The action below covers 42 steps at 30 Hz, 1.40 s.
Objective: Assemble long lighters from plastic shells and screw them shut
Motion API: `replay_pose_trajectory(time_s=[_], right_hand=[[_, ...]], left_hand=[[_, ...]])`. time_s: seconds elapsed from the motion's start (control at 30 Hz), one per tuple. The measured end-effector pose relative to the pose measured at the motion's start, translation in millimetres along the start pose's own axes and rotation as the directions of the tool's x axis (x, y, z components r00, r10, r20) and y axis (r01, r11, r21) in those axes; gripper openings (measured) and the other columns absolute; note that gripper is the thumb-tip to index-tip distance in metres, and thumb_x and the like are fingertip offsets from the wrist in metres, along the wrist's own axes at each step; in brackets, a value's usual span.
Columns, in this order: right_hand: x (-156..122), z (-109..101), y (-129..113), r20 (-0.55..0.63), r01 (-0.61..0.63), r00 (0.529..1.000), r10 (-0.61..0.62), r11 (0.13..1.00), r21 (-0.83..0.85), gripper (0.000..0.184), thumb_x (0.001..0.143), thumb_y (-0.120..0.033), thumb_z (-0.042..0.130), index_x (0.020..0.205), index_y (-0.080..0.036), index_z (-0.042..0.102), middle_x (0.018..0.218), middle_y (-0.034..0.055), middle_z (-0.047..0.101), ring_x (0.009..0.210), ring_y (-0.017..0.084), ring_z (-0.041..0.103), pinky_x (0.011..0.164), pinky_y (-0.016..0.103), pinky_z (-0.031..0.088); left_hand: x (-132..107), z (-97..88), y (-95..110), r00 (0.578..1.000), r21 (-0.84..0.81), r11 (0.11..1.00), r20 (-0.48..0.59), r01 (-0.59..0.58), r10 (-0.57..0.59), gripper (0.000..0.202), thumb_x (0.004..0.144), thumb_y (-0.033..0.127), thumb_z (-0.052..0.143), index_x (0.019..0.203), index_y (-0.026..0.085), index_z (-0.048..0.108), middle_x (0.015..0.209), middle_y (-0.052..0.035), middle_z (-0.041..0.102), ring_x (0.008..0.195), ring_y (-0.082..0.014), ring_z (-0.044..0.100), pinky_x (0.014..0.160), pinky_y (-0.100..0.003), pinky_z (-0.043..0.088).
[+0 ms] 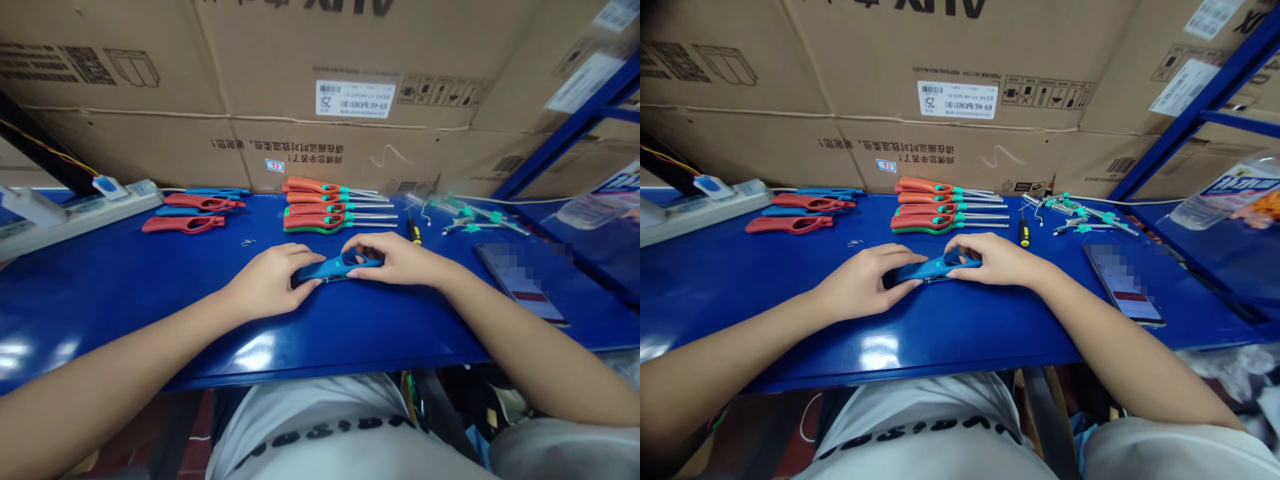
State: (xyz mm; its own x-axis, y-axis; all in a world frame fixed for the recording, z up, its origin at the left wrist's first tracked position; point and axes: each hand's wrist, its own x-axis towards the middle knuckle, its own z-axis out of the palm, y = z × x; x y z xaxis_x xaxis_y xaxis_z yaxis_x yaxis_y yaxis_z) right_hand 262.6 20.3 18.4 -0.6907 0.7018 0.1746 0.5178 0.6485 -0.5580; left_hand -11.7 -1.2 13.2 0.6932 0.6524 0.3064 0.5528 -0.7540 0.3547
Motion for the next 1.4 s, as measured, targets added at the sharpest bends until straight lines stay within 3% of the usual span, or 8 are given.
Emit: replay_pose_trajectory(time_s=[0.23,1.1,1.23,1.4], right_hand=[[4.1,9.1,1.8,-0.028,0.109,0.993,-0.111,0.992,-0.068,0.031,0.090,-0.037,0.069,0.114,-0.019,0.062,0.104,0.0085,0.065,0.095,0.022,0.058,0.083,0.035,0.049],[4.6,14.9,0.8,0.035,0.136,0.991,-0.132,0.981,-0.142,0.029,0.092,-0.038,0.066,0.114,-0.019,0.061,0.109,0.0101,0.062,0.102,0.024,0.057,0.090,0.039,0.049],[4.3,15.2,0.2,0.058,0.147,0.989,-0.137,0.960,-0.237,0.030,0.090,-0.028,0.065,0.118,-0.018,0.062,0.115,0.0123,0.063,0.107,0.026,0.059,0.094,0.042,0.049],[3.8,13.0,-0.8,0.055,0.162,0.987,-0.152,0.938,-0.305,0.027,0.099,-0.036,0.054,0.113,-0.017,0.068,0.109,0.0108,0.068,0.096,0.024,0.064,0.085,0.037,0.049]], left_hand=[[0.2,-2.5,-1.4,0.999,0.120,0.993,0.051,-0.020,0.014,0.032,0.090,0.026,0.061,0.121,0.017,0.067,0.109,-0.0079,0.073,0.102,-0.0263,0.068,0.091,-0.041,0.054],[-0.4,-7.9,4.7,0.989,0.311,0.950,0.145,-0.016,-0.031,0.029,0.089,0.031,0.060,0.113,0.020,0.071,0.106,-0.0075,0.072,0.095,-0.0266,0.068,0.081,-0.039,0.053],[0.5,-5.6,-0.2,0.990,0.270,0.963,0.132,0.013,-0.050,0.034,0.085,0.023,0.061,0.117,0.019,0.070,0.108,-0.0069,0.071,0.099,-0.0263,0.068,0.080,-0.036,0.054],[1.8,-0.4,-7.1,0.996,0.149,0.988,0.078,0.038,-0.050,0.029,0.100,0.037,0.051,0.116,0.021,0.070,0.104,-0.0053,0.071,0.096,-0.0219,0.068,0.082,-0.033,0.054]])
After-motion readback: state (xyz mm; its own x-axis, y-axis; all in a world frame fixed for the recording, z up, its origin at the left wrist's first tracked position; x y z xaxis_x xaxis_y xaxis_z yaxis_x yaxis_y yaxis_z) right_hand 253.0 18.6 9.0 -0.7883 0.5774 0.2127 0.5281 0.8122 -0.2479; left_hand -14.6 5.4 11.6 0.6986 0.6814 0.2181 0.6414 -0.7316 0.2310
